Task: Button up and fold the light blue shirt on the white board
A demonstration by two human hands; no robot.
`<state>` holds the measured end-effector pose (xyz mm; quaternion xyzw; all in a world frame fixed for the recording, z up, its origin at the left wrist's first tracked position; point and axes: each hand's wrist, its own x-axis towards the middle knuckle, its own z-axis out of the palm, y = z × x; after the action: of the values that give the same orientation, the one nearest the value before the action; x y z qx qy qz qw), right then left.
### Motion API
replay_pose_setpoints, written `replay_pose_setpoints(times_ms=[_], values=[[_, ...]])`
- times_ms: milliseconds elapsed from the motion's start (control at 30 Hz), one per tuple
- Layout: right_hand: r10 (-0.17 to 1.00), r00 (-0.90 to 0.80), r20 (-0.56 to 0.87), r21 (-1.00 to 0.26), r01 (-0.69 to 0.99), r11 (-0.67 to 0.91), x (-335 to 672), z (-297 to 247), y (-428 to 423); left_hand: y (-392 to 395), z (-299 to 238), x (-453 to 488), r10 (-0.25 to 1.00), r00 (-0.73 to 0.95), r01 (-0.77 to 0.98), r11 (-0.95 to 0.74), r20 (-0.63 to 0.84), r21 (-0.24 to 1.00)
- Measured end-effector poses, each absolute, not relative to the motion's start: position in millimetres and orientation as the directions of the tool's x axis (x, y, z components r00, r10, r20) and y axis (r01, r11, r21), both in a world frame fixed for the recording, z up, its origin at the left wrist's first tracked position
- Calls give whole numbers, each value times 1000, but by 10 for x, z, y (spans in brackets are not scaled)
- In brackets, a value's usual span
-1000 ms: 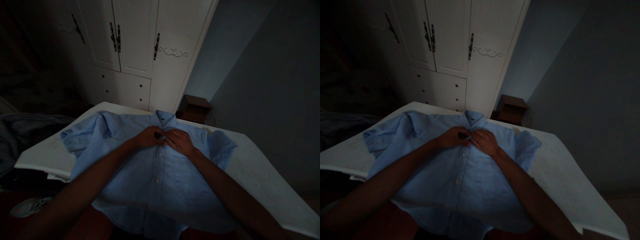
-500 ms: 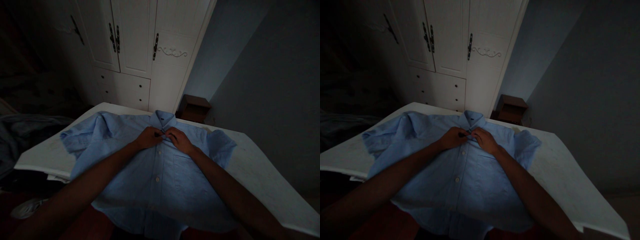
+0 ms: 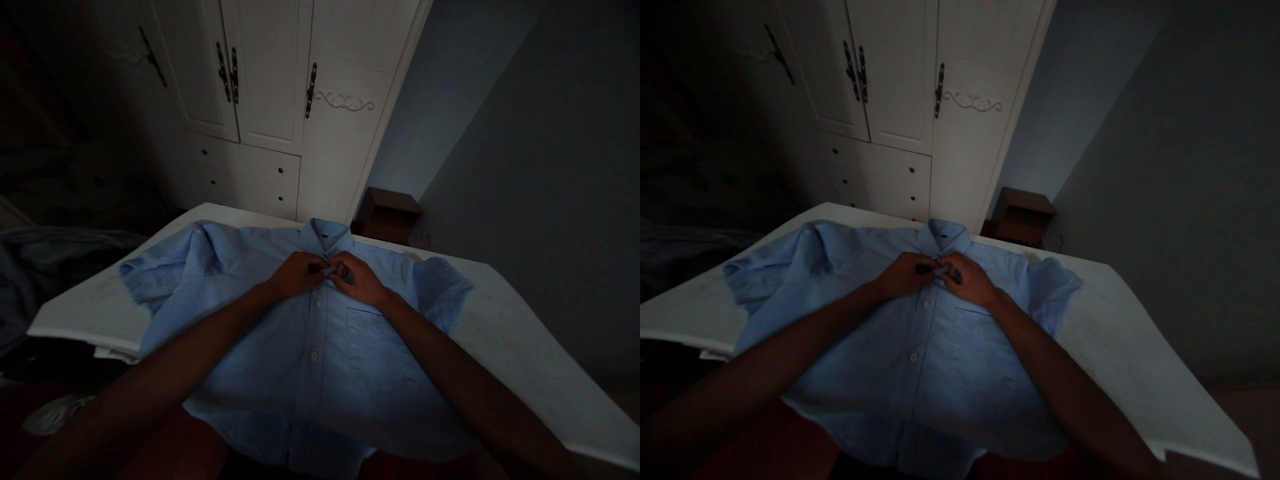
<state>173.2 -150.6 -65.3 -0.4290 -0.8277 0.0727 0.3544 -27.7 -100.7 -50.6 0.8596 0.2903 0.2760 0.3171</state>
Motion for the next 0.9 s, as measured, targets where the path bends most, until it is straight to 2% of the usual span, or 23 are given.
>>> replay_pose_setpoints(times_ms=[100, 233, 467, 533, 900], values=[[765, -379, 521, -439, 649, 621, 1730, -656, -1510, -1014, -524, -273, 674, 670, 266, -608, 311, 748], [760, -412, 503, -407, 663, 628, 1734, -655, -1503, -1024, -515, -274, 701, 642, 273, -587, 310, 762], [699, -530, 479, -171, 725, 667, 1742, -654, -1510, -1028, -500, -267, 726, 625, 299, -562, 286, 771], [689, -543, 480, -137, 730, 670, 1743, -660, -1512, -1030, -498, -264, 731, 621, 294, -551, 282, 781], [674, -520, 524, -133, 732, 668, 1763, -699, -1495, -1035, -482, -277, 712, 630, 225, -550, 311, 804]])
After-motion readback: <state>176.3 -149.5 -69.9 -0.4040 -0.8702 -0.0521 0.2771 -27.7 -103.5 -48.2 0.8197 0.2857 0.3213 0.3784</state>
